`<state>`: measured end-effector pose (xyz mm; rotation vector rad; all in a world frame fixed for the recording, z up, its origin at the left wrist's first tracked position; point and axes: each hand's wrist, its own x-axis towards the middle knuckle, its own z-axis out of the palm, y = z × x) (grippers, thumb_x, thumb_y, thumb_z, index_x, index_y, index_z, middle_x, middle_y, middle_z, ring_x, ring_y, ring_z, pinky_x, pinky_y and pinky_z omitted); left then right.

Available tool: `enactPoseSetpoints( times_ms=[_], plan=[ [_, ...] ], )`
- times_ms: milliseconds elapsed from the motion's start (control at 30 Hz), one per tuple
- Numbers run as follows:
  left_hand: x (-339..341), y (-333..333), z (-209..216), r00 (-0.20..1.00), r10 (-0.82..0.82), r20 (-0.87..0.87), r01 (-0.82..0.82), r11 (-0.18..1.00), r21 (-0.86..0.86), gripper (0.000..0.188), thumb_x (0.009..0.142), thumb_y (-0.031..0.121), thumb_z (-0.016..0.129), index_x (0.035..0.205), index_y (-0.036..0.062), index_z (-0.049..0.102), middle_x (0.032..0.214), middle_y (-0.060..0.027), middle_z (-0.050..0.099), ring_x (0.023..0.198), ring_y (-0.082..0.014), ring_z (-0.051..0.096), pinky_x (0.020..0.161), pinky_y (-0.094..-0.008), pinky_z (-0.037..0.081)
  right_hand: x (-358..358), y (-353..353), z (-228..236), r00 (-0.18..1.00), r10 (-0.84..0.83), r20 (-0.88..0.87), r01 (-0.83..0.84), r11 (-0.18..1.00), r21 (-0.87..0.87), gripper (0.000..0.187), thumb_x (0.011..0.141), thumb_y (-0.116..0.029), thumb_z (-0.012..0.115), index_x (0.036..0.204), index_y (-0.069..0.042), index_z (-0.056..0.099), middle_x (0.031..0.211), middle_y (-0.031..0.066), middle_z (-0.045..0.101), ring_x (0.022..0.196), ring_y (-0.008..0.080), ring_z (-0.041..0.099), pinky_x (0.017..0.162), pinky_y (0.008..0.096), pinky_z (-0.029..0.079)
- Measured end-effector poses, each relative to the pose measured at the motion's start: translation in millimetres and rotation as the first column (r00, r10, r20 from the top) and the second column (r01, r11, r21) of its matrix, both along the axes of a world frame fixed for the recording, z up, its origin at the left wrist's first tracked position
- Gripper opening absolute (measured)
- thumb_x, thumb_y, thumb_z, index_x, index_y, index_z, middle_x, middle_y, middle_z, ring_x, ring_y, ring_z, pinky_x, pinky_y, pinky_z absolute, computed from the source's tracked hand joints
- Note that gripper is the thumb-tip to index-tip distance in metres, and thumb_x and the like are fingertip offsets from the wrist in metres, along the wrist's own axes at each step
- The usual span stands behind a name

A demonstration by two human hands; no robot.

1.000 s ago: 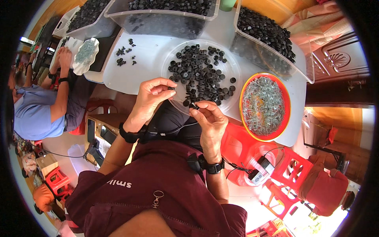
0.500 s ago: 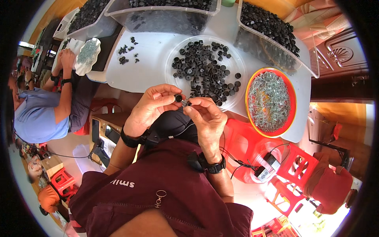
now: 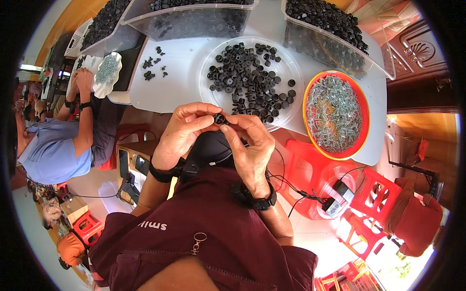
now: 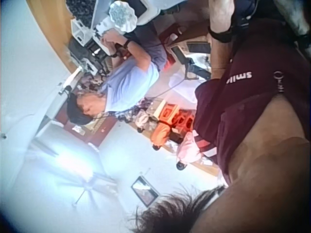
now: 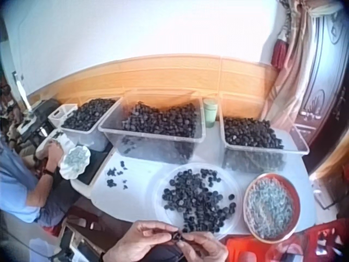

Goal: Inspecting and assembling small black rubber or plastic grommets into sets or components at a workbench.

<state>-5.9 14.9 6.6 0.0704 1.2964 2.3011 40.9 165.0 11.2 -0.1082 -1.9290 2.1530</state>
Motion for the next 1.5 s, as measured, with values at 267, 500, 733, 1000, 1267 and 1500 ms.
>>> enactPoseSetpoints(
  times_ms=[267,500,733,1000,1267,1500],
  plan=[
    [1.4,3.6,4.4,0.998,0.032,-0.047,-0.034,0.999,-0.035,0.020,0.082,-0.004,0.056,0.101,-0.0003,0.061,0.098,-0.0084,0.061,0.089,-0.0142,0.060,0.078,-0.0269,0.053,0.6,1.8,1.1,1.000,0.001,0.014,-0.001,1.000,0.013,0.017,0.076,0.007,0.064,0.092,0.005,0.062,0.095,0.0093,0.059,0.085,0.0149,0.061,0.074,0.0237,0.052],
    [2.6,3.3,6.1,0.996,0.038,-0.086,-0.047,0.992,-0.115,0.023,0.078,-0.008,0.060,0.100,-0.0017,0.061,0.098,-0.0087,0.061,0.088,-0.0129,0.059,0.078,-0.0257,0.050,0.3,2.1,-2.2,0.999,0.011,0.035,-0.009,0.999,-0.043,0.017,0.076,0.007,0.064,0.093,0.005,0.062,0.095,0.0091,0.059,0.085,0.0146,0.061,0.075,0.0236,0.052],
    [3.9,3.2,10.1,0.995,0.046,-0.093,-0.062,0.983,-0.172,0.022,0.077,-0.007,0.061,0.099,-0.0030,0.061,0.097,-0.0092,0.061,0.088,-0.0135,0.059,0.079,-0.0266,0.050,-0.1,1.1,-6.5,0.996,0.033,0.078,-0.023,0.992,-0.120,0.016,0.077,0.006,0.064,0.093,0.005,0.062,0.094,0.0076,0.058,0.083,0.0132,0.060,0.073,0.0232,0.051],
    [3.5,2.2,7.6,0.995,0.051,-0.089,-0.064,0.987,-0.148,0.022,0.077,-0.007,0.061,0.099,-0.0032,0.061,0.095,-0.0091,0.062,0.088,-0.0140,0.060,0.079,-0.0267,0.050,-1.1,0.1,-8.4,0.995,0.038,0.092,-0.016,0.974,-0.226,0.017,0.077,0.007,0.064,0.094,0.005,0.062,0.092,0.0079,0.057,0.081,0.0139,0.060,0.074,0.0241,0.052],
    [4.2,3.1,11.7,0.991,0.023,-0.129,-0.057,0.962,-0.267,0.022,0.076,-0.007,0.062,0.098,-0.0033,0.061,0.096,-0.0093,0.062,0.089,-0.0133,0.060,0.081,-0.0252,0.049,-1.3,-0.6,-10.9,0.998,0.027,0.063,-0.016,0.986,-0.166,0.016,0.076,0.008,0.064,0.092,0.006,0.061,0.093,0.0079,0.058,0.082,0.0137,0.060,0.074,0.0240,0.052],
    [5.5,4.1,14.0,0.987,0.001,-0.161,-0.038,0.974,-0.225,0.021,0.076,-0.008,0.061,0.097,-0.0030,0.062,0.096,-0.0106,0.062,0.089,-0.0142,0.060,0.082,-0.0260,0.048,2.2,-1.4,-7.5,1.000,-0.025,-0.009,0.023,0.976,-0.215,0.016,0.073,0.010,0.067,0.085,0.003,0.060,0.088,0.0075,0.060,0.081,0.0121,0.060,0.072,0.0227,0.052]
  ],
)
